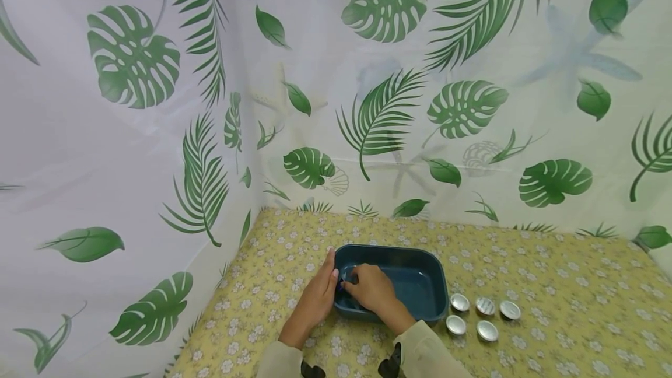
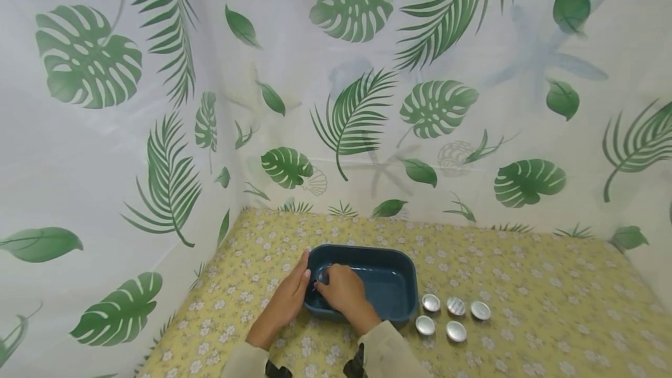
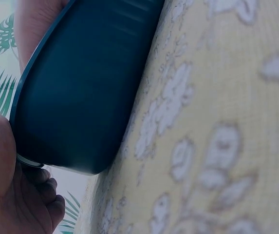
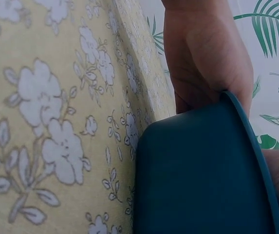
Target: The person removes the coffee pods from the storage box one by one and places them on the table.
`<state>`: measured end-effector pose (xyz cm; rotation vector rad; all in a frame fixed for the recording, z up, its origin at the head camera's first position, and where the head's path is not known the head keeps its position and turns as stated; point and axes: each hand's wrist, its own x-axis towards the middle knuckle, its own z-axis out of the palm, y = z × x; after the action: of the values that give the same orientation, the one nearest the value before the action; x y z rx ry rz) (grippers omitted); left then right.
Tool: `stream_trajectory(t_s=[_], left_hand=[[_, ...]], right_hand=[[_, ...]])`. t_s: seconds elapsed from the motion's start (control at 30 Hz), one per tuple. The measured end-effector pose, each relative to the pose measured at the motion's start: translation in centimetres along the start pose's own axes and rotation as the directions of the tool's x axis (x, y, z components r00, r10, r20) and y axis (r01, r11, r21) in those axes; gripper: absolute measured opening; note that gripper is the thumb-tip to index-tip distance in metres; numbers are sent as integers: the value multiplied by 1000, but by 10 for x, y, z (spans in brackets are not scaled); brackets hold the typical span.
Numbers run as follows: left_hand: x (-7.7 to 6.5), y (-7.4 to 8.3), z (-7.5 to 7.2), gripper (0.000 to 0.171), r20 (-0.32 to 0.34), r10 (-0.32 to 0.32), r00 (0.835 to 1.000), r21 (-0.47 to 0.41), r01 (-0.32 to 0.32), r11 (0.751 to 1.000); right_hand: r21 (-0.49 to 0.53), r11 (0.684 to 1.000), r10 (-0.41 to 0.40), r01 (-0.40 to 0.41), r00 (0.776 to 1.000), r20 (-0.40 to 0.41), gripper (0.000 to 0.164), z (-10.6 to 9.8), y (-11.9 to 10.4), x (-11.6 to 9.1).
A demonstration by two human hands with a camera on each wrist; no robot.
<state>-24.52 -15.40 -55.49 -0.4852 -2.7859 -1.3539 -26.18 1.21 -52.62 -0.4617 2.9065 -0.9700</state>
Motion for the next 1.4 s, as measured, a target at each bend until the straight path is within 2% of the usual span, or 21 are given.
stream_trajectory(t_s=[0.2,0.5,0.77,1.4], left_hand=[[-1,0,0,57,6,-4,1000,0,4,1000],[-1,1,-1,57,2,-2,1000,3,2,1000],[-2,3,-1,57,7,-4,1000,1,4,1000],[-1,1,0,57,3,-3,1000,16,3,1000]], right_hand=[[-4,999,34,-34,999,13,24,0,0,1],[-37,998,41,-41,999,-6,25,0,-2,6],[-25,997,71,-70,997,29,25,1,-1,8],[40,999,-13,9,996,83,21,1,8,11]])
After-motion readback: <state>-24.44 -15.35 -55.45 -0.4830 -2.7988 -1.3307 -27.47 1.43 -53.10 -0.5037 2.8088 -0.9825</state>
